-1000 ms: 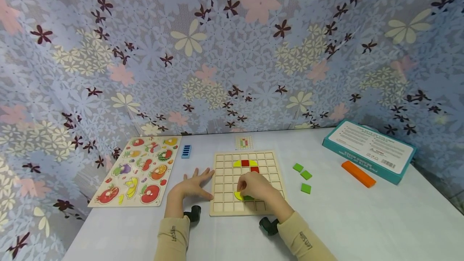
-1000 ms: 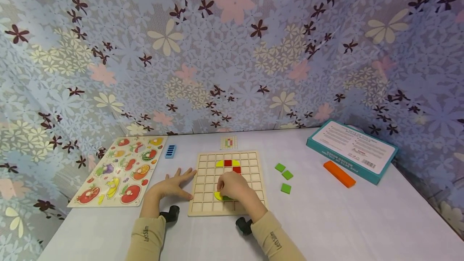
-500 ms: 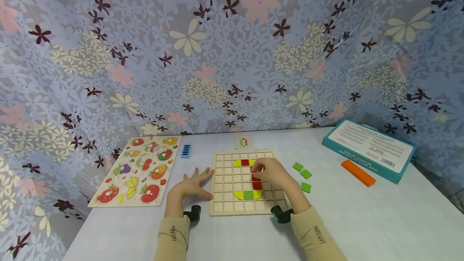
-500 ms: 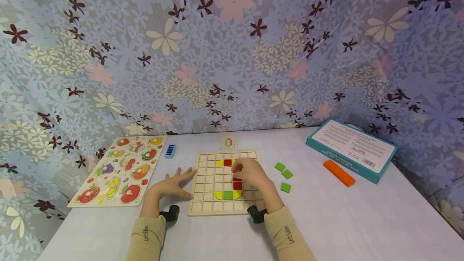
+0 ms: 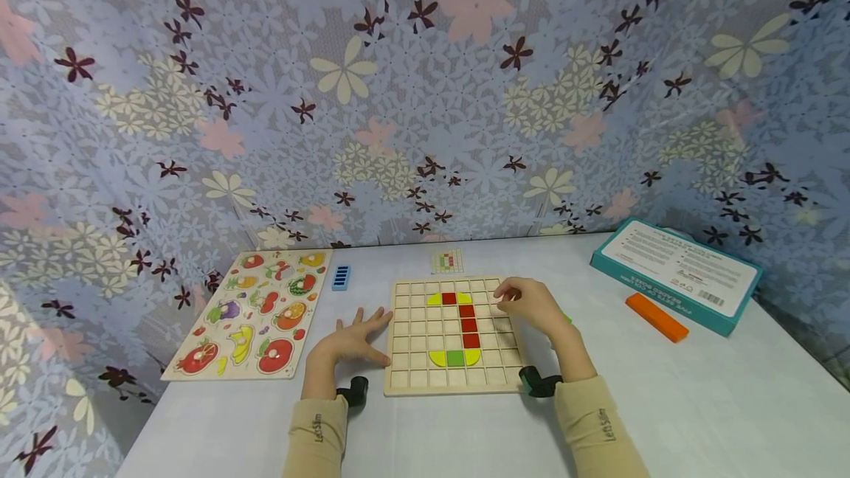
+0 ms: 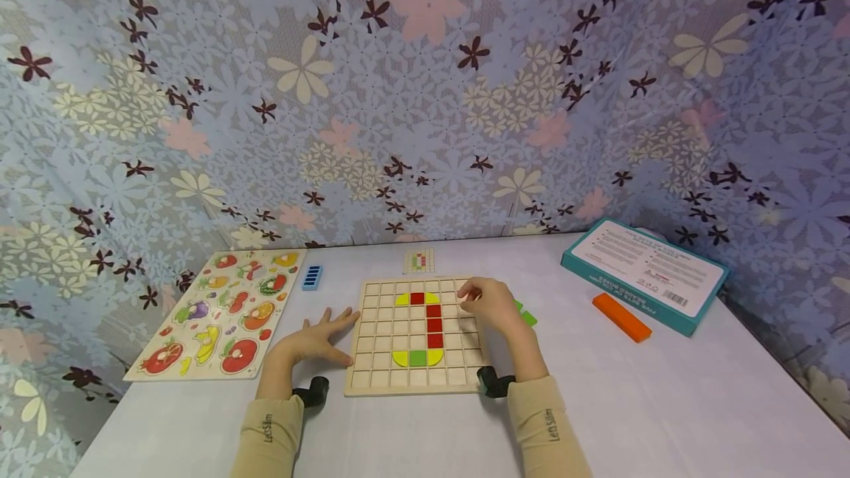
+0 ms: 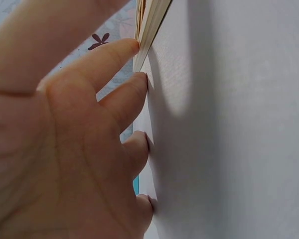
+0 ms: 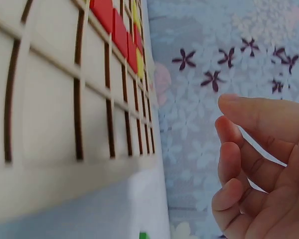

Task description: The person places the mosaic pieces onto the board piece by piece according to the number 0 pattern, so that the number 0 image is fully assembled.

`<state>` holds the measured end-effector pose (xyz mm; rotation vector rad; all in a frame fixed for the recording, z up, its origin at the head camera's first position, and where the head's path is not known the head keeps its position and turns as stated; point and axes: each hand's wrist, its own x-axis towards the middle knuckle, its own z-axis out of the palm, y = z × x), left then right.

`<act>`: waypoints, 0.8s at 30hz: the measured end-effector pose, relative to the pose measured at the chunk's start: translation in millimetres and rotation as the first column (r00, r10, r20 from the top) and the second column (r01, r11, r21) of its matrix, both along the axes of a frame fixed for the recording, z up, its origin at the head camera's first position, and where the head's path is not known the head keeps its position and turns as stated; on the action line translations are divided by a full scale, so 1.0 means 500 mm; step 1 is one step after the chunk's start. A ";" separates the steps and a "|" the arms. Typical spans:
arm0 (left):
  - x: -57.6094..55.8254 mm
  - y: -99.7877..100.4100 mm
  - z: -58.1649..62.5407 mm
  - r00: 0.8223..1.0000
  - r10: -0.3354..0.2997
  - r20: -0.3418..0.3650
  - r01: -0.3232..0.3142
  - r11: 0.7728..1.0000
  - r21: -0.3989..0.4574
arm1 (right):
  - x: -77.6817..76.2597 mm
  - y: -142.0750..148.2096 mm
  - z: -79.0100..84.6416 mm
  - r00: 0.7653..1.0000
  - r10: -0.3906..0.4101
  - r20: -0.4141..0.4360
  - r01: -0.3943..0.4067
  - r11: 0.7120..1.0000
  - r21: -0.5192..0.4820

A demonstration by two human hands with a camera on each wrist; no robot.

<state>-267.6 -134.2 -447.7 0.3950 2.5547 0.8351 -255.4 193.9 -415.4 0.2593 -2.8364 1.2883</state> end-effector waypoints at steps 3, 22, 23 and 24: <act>0.001 0.000 0.000 1.000 -0.002 -0.001 0.002 1.000 -0.008 | -0.005 0.018 -0.007 1.000 -0.020 0.002 0.020 1.000 0.007; 0.001 0.000 0.004 1.000 -0.004 -0.008 0.003 1.000 -0.030 | -0.015 0.086 -0.036 0.988 -0.141 0.056 0.133 0.983 0.127; 0.002 -0.001 0.005 1.000 -0.006 -0.009 0.005 1.000 -0.031 | -0.015 0.088 -0.037 0.986 -0.152 0.066 0.141 0.978 0.154; 0.002 -0.001 0.006 1.000 -0.006 -0.008 0.006 0.999 -0.032 | -0.014 0.091 -0.039 0.984 -0.159 0.076 0.143 0.973 0.182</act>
